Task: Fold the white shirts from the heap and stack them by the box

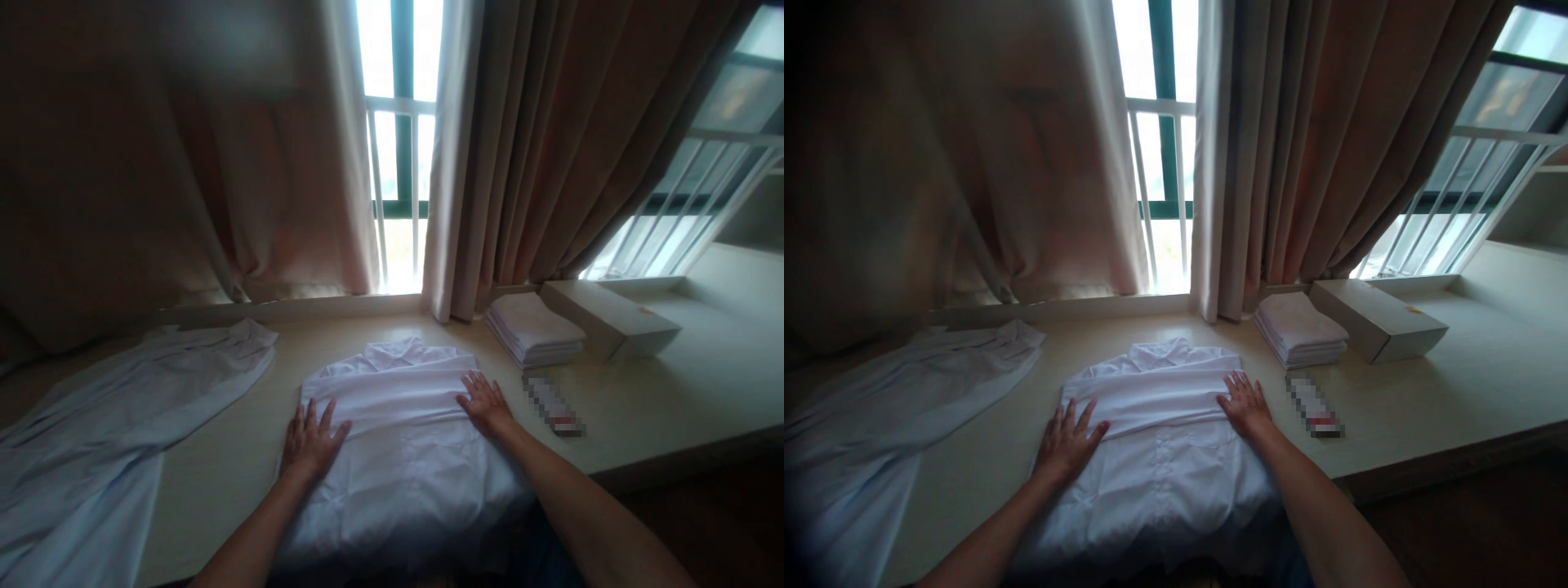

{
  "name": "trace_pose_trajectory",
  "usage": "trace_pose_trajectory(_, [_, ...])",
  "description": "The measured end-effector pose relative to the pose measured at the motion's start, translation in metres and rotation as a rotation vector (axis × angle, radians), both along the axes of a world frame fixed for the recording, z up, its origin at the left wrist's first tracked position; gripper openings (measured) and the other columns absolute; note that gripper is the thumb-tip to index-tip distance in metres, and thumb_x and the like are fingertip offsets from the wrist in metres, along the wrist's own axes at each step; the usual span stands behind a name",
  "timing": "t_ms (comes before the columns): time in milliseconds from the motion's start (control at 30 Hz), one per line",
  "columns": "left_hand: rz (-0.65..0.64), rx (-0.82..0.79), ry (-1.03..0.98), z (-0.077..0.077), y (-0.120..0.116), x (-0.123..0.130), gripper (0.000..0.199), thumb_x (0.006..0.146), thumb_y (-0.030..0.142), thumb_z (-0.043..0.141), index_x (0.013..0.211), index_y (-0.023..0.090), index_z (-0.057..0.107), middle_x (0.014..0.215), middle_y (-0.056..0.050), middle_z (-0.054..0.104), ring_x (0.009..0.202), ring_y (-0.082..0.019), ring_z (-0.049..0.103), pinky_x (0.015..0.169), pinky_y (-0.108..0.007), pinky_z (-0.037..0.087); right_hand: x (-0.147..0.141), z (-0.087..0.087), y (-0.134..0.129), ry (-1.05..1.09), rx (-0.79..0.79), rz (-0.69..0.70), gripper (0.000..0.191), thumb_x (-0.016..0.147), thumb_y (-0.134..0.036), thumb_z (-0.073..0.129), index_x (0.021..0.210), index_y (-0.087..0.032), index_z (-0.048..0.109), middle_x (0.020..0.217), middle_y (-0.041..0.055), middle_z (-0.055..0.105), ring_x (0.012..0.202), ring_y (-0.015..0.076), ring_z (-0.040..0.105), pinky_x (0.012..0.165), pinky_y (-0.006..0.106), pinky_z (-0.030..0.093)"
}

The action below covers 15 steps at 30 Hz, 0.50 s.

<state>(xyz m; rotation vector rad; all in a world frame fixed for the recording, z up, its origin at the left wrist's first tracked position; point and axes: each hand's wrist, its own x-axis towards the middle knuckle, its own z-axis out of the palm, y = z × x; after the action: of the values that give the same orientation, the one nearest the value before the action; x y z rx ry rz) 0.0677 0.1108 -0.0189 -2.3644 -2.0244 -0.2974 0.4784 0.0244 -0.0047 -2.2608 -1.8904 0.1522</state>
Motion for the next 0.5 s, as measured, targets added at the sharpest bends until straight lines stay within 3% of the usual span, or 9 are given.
trace_pose_trajectory(100, [-0.032, -0.025, -0.052, 0.008, 0.005, -0.015, 0.076, 0.083, 0.065, 0.038, 0.146, 0.022, 0.035, 0.157, -0.014, 0.019, 0.143, -0.035, 0.015, 0.112, -0.048, 0.016, -0.003, 0.011, -0.004, 0.004, -0.003, 0.0, 0.065, 0.094, -0.061, 0.026, 0.149, -0.026, 0.025, 0.158, 0.005, 0.015, 0.145, 0.0251, 0.007, 0.114, 0.051, 0.004])
trace_pose_trajectory(233, [-0.005, 0.054, -0.153, 0.017, -0.012, -0.063, 0.068, 0.087, 0.055, 0.035, 0.139, 0.011, 0.043, 0.148, -0.016, 0.037, 0.138, -0.029, 0.03, 0.11, -0.041, 0.026, -0.011, 0.018, -0.04, -0.033, 0.31, -0.038, 0.067, 0.095, -0.058, 0.027, 0.15, -0.02, 0.021, 0.157, 0.0112, 0.016, 0.144, 0.0276, 0.011, 0.113, 0.054, 0.011])
trace_pose_trajectory(367, [-0.021, 0.103, -0.179, 0.01, -0.075, -0.105, 0.057, 0.086, 0.052, 0.039, 0.12, 0.011, 0.057, 0.123, -0.014, 0.059, 0.117, -0.026, 0.05, 0.104, -0.037, 0.035, -0.013, -0.005, -0.115, -0.037, 0.558, -0.045, 0.062, 0.093, -0.054, 0.037, 0.144, -0.019, 0.032, 0.15, 0.0148, 0.031, 0.139, 0.0309, 0.026, 0.109, 0.054, 0.023])
trace_pose_trajectory(500, [0.094, 0.235, -0.23, -0.006, -0.142, -0.103, 0.053, 0.08, 0.054, 0.049, 0.113, 0.014, 0.059, 0.114, -0.015, 0.061, 0.111, -0.03, 0.052, 0.101, -0.045, 0.036, -0.012, -0.036, -0.191, 0.055, 0.601, -0.211, 0.058, 0.087, -0.055, 0.046, 0.131, -0.018, 0.045, 0.124, 0.0159, 0.053, 0.117, 0.0318, 0.05, 0.098, 0.049, 0.04])
